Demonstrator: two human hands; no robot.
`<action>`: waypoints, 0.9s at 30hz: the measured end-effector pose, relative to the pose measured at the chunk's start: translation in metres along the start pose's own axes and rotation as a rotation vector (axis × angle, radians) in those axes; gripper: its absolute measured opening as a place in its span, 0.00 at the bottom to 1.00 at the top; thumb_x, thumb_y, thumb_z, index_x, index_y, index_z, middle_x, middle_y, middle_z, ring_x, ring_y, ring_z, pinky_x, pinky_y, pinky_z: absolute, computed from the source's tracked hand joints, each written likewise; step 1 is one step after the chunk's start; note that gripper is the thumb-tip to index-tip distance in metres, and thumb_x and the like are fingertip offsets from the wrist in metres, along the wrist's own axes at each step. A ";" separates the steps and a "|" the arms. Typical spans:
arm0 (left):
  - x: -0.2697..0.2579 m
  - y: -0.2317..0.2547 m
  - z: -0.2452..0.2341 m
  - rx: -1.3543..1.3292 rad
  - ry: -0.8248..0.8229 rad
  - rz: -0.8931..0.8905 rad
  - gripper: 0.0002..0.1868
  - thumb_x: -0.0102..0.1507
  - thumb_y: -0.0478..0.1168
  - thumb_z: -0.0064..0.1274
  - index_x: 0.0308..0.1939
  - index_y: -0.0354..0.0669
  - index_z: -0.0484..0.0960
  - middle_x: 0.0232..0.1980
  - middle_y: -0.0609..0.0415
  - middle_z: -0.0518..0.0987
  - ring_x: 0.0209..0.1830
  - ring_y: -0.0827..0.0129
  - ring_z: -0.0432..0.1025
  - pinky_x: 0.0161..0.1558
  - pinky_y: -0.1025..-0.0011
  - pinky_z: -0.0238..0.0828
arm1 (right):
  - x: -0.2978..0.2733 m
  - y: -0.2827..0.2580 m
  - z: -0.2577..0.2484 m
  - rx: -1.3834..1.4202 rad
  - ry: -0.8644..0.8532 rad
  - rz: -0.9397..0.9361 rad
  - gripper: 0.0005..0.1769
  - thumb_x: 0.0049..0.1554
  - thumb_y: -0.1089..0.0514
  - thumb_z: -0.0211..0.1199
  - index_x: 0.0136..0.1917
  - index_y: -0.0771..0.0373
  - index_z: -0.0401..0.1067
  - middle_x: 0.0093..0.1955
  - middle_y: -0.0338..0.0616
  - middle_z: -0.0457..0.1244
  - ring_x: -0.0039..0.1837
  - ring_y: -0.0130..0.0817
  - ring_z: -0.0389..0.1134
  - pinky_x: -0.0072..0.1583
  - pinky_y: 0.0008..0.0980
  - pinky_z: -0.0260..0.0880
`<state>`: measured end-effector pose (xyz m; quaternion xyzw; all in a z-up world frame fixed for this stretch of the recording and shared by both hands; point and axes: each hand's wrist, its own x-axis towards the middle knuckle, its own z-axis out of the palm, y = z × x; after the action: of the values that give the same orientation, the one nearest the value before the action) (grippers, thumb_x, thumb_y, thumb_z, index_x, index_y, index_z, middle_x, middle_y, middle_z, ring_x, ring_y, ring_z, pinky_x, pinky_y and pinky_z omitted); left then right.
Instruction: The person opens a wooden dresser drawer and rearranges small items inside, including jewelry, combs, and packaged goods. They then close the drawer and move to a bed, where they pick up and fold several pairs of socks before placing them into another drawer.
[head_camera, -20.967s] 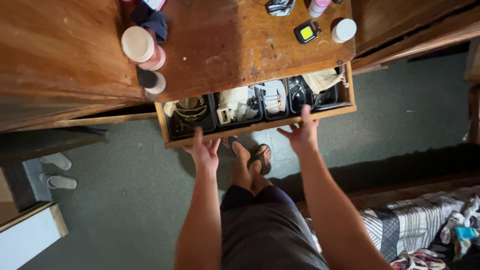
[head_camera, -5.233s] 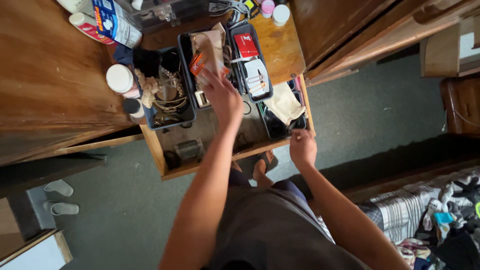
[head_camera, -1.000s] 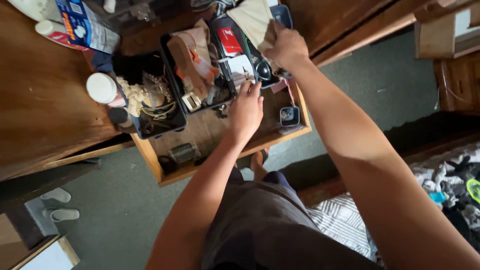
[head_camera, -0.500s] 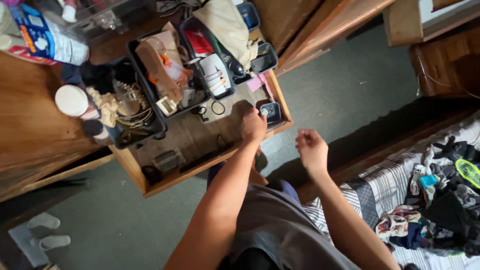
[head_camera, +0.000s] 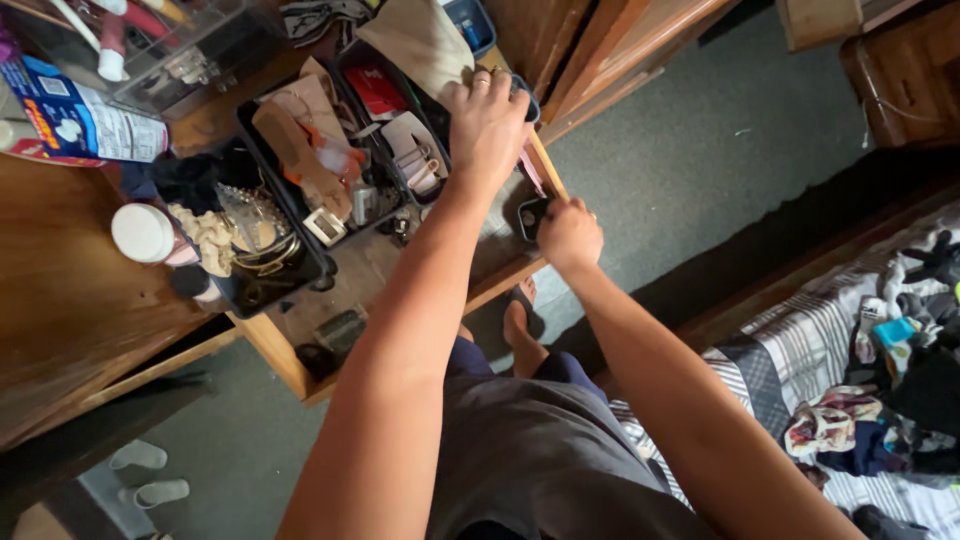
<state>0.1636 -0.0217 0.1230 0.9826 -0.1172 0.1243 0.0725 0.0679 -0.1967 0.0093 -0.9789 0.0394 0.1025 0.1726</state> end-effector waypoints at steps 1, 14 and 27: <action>0.000 -0.001 0.004 0.015 0.007 0.019 0.16 0.56 0.51 0.61 0.41 0.46 0.85 0.52 0.48 0.77 0.56 0.53 0.69 0.55 0.48 0.63 | -0.008 -0.002 0.000 -0.114 0.004 -0.014 0.13 0.53 0.51 0.65 0.49 0.57 0.81 0.55 0.51 0.67 0.60 0.52 0.67 0.58 0.50 0.68; -0.018 -0.015 0.028 -0.130 0.238 0.072 0.05 0.60 0.39 0.55 0.35 0.44 0.83 0.50 0.52 0.74 0.55 0.53 0.68 0.57 0.56 0.67 | -0.033 -0.020 0.016 -0.322 0.107 -0.269 0.05 0.49 0.51 0.69 0.39 0.51 0.81 0.51 0.43 0.64 0.60 0.47 0.62 0.60 0.50 0.59; -0.003 -0.046 0.018 -0.586 0.137 -0.162 0.07 0.63 0.40 0.64 0.43 0.45 0.85 0.56 0.56 0.79 0.54 0.57 0.74 0.54 0.61 0.73 | -0.036 -0.072 -0.085 -0.079 0.456 -0.493 0.07 0.55 0.57 0.68 0.49 0.50 0.79 0.43 0.40 0.60 0.46 0.40 0.64 0.46 0.41 0.60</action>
<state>0.1759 0.0200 0.1000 0.9155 -0.0643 0.1449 0.3698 0.0567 -0.1571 0.1192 -0.9626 -0.1648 -0.1624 0.1411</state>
